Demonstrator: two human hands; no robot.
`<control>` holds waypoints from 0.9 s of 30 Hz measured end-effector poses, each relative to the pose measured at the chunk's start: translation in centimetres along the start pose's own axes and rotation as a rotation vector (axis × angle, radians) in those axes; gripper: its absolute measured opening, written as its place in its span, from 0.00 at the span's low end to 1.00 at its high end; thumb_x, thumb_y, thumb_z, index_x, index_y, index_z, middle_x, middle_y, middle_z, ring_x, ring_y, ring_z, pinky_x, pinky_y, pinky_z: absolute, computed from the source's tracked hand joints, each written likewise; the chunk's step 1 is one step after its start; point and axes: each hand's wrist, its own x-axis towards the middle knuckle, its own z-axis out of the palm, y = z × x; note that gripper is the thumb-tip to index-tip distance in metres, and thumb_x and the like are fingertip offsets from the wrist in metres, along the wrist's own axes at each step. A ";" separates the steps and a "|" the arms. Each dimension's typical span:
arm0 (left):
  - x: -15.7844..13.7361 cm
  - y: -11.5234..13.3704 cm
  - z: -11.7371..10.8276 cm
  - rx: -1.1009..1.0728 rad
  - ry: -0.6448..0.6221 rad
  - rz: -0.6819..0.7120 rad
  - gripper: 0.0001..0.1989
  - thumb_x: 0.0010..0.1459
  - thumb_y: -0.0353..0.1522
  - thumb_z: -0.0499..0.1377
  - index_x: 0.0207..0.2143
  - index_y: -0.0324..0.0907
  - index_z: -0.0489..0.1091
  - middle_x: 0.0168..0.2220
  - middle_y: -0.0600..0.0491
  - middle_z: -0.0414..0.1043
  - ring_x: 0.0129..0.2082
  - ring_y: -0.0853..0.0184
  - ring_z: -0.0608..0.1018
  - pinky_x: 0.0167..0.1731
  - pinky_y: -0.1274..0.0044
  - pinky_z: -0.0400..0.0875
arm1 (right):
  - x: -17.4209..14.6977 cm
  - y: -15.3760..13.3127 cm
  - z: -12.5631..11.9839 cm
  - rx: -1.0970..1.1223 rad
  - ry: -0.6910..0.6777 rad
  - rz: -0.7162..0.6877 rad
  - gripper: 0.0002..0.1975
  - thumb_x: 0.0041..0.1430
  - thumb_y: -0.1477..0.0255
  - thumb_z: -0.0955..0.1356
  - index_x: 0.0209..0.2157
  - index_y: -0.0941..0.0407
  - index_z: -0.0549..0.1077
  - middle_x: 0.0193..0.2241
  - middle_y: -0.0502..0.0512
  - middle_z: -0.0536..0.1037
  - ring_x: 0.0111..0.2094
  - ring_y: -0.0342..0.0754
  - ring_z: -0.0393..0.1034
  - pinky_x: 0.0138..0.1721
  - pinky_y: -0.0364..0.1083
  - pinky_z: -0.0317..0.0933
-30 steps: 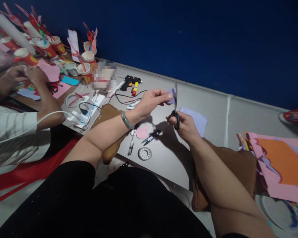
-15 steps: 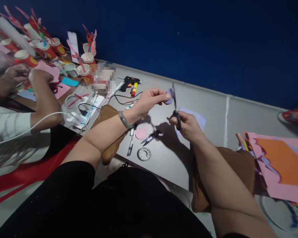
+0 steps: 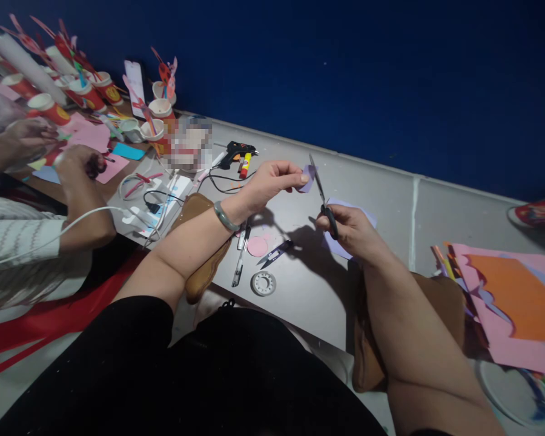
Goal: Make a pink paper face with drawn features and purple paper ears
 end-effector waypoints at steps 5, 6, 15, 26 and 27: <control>0.0 0.0 0.0 -0.022 -0.004 -0.009 0.24 0.49 0.46 0.83 0.25 0.42 0.74 0.26 0.58 0.77 0.30 0.74 0.76 0.38 0.75 0.71 | 0.0 0.0 0.0 0.013 -0.009 0.024 0.32 0.50 0.42 0.83 0.22 0.52 0.71 0.22 0.48 0.68 0.26 0.44 0.58 0.29 0.47 0.54; 0.0 0.0 0.0 -0.030 -0.005 -0.008 0.24 0.49 0.46 0.83 0.25 0.42 0.74 0.26 0.58 0.77 0.30 0.74 0.76 0.37 0.75 0.71 | 0.0 0.0 0.0 0.009 -0.010 0.030 0.33 0.49 0.41 0.83 0.22 0.52 0.71 0.22 0.48 0.68 0.26 0.44 0.58 0.28 0.47 0.54; 0.0 0.0 0.0 -0.026 -0.007 -0.029 0.22 0.52 0.42 0.82 0.26 0.42 0.75 0.27 0.57 0.78 0.31 0.73 0.77 0.39 0.74 0.70 | 0.0 -0.1 0.3 0.050 -0.017 0.012 0.34 0.48 0.41 0.83 0.21 0.51 0.69 0.22 0.48 0.67 0.27 0.45 0.57 0.28 0.47 0.54; -0.2 0.1 0.2 -0.035 -0.057 -0.061 0.25 0.50 0.47 0.83 0.25 0.42 0.74 0.27 0.57 0.79 0.30 0.74 0.78 0.37 0.77 0.71 | 0.4 0.4 0.5 0.205 0.198 -0.094 0.35 0.43 0.34 0.83 0.21 0.51 0.76 0.23 0.52 0.74 0.30 0.49 0.68 0.37 0.51 0.65; -0.3 0.0 0.4 -0.047 -0.091 -0.083 0.26 0.49 0.48 0.83 0.25 0.42 0.74 0.27 0.57 0.79 0.30 0.74 0.78 0.36 0.77 0.70 | 0.5 0.6 0.6 0.255 0.244 -0.122 0.34 0.43 0.35 0.84 0.21 0.51 0.76 0.24 0.52 0.75 0.32 0.49 0.70 0.40 0.51 0.67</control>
